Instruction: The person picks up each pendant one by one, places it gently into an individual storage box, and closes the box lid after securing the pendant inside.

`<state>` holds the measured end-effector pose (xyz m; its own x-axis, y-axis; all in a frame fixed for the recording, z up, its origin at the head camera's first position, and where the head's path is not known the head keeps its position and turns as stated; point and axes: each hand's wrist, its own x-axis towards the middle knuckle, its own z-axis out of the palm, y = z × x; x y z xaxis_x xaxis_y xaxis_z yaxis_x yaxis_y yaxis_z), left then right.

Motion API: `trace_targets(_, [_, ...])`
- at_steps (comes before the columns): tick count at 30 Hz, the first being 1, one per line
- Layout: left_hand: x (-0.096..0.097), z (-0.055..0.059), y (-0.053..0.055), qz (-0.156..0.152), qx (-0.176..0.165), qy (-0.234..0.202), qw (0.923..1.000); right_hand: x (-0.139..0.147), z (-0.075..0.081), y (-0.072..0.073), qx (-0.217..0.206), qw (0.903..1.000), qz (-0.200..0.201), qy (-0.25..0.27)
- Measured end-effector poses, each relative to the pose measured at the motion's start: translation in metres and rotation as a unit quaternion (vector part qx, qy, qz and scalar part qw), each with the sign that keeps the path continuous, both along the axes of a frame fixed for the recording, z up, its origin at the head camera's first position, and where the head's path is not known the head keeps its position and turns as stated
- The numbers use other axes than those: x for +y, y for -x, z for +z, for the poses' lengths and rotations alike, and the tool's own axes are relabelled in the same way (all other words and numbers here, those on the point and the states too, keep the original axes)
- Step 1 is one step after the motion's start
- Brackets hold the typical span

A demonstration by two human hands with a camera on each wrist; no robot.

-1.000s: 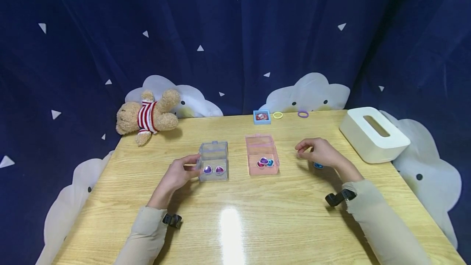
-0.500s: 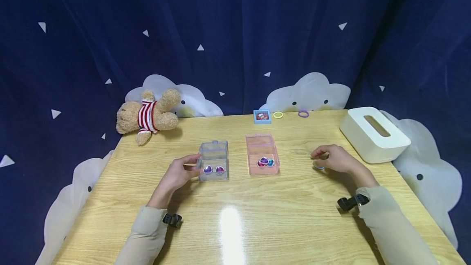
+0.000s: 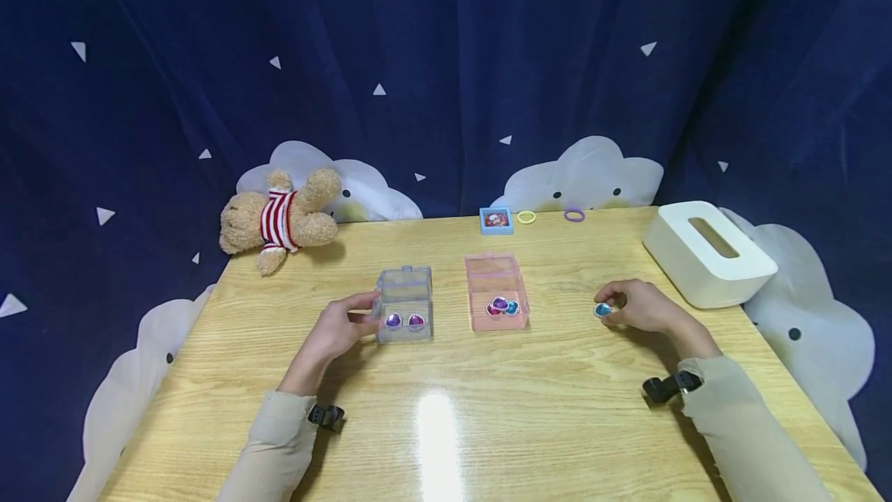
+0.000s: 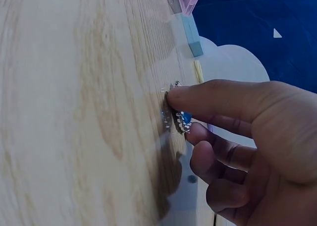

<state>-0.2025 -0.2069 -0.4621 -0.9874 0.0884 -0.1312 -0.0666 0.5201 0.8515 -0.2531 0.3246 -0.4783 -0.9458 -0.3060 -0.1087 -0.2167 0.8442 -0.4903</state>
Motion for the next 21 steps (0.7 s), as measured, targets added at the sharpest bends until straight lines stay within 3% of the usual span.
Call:
trace_targets(13, [-0.001,-0.001,0.000,-0.001,0.002,-0.006,1.0000,-0.002,-0.002,0.001,0.017,0.9997,-0.003,0.017])
trace_targets(21, [-0.001,-0.002,0.001,-0.001,0.006,0.000,1.0000,-0.013,0.008,0.003,0.011,0.9991,0.000,0.042])
